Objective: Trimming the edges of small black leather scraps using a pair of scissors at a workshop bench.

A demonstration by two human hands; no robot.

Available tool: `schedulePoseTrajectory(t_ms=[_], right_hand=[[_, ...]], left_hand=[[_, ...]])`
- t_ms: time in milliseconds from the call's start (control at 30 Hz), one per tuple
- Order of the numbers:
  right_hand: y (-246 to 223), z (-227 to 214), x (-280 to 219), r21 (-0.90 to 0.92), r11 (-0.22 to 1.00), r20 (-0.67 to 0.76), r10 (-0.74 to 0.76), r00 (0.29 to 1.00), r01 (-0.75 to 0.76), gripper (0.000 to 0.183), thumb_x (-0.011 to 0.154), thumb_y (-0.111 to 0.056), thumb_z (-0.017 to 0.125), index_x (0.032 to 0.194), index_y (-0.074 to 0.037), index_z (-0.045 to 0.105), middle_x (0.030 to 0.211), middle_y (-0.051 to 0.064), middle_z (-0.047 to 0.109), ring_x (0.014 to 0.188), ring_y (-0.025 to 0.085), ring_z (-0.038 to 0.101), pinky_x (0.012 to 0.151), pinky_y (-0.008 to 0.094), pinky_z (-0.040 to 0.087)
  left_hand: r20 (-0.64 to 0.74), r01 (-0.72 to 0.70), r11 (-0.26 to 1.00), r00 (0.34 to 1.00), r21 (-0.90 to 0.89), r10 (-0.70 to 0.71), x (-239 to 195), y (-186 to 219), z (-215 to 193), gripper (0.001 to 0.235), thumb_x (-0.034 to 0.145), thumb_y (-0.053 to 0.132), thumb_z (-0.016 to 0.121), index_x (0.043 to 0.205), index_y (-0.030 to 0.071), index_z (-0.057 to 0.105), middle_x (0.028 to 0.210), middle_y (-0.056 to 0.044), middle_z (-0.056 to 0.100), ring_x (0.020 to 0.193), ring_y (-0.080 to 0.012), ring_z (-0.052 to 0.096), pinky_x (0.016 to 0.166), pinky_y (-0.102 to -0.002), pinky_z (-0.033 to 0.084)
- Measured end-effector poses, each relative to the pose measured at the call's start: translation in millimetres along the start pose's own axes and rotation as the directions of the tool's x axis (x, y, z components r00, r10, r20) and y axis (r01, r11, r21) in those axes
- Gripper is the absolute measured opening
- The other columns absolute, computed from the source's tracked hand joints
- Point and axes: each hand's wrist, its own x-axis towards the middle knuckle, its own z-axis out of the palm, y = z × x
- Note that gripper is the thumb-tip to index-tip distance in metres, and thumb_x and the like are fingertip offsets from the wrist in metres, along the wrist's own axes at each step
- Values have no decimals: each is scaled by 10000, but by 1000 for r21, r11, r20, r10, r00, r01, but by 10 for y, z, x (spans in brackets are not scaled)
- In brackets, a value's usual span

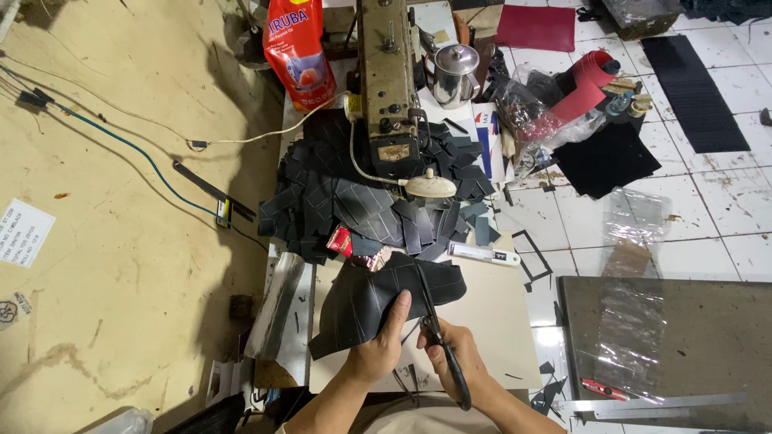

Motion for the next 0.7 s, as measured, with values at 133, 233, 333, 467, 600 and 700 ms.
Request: schedulePoseTrajectory(t_ms=[133, 233, 333, 467, 600, 700], right_hand=[[30, 2, -16, 13, 1000, -8, -18, 1000, 19, 697, 935, -754, 401, 825, -104, 626, 645, -24, 511, 514, 101, 400, 486, 290, 338], [-2, 7, -12, -1, 998, -13, -58, 998, 58, 679, 960, -726, 395, 804, -106, 624, 680, -16, 524, 549, 114, 413, 512, 298, 338], [6, -8, -8, -2, 997, -7, -74, 997, 74, 683, 965, -726, 390, 813, -103, 626, 685, -12, 529, 544, 118, 420, 514, 298, 343], [-110, -68, 38, -29, 1000, 32, -5, 999, 6, 754, 916, -797, 341, 882, -105, 639, 629, -33, 532, 472, 99, 415, 472, 289, 370], [-103, -79, 51, -41, 999, 22, -30, 999, 31, 762, 919, -802, 336, 896, -98, 626, 686, -18, 582, 479, 110, 428, 475, 296, 371], [-77, -63, 29, 10, 1000, 19, 8, 1000, -9, 741, 910, -792, 375, 873, -96, 626, 542, -24, 465, 441, 93, 392, 448, 281, 341]], left_hand=[[5, -15, 999, 1000, 43, 14, 7, 13, 1, 302, 981, 150, 704, 1243, 2, 692, 1205, -167, 709, 1122, -315, 707, 1066, -437, 525], [42, -128, 974, 992, 188, 123, -143, -113, 37, 360, 983, 135, 725, 1315, 20, 647, 1235, -182, 682, 1114, -346, 705, 1051, -454, 540], [50, -138, 970, 990, 202, 131, -100, -63, 12, 372, 982, 132, 728, 1328, 27, 644, 1261, -189, 672, 1139, -352, 694, 1072, -463, 526], [132, -189, 964, 977, 187, 166, -227, -153, 26, 424, 1010, 99, 691, 1415, 39, 580, 1317, -210, 605, 1181, -386, 651, 1100, -491, 509], [116, -203, 955, 976, 214, 182, -297, -157, 36, 407, 1017, 133, 684, 1406, 55, 593, 1274, -191, 628, 1122, -374, 668, 1053, -487, 524], [183, -279, 908, 956, 313, 230, -332, -185, 19, 407, 1045, 182, 599, 1423, 35, 572, 1259, -210, 636, 1091, -416, 672, 1022, -522, 521]])
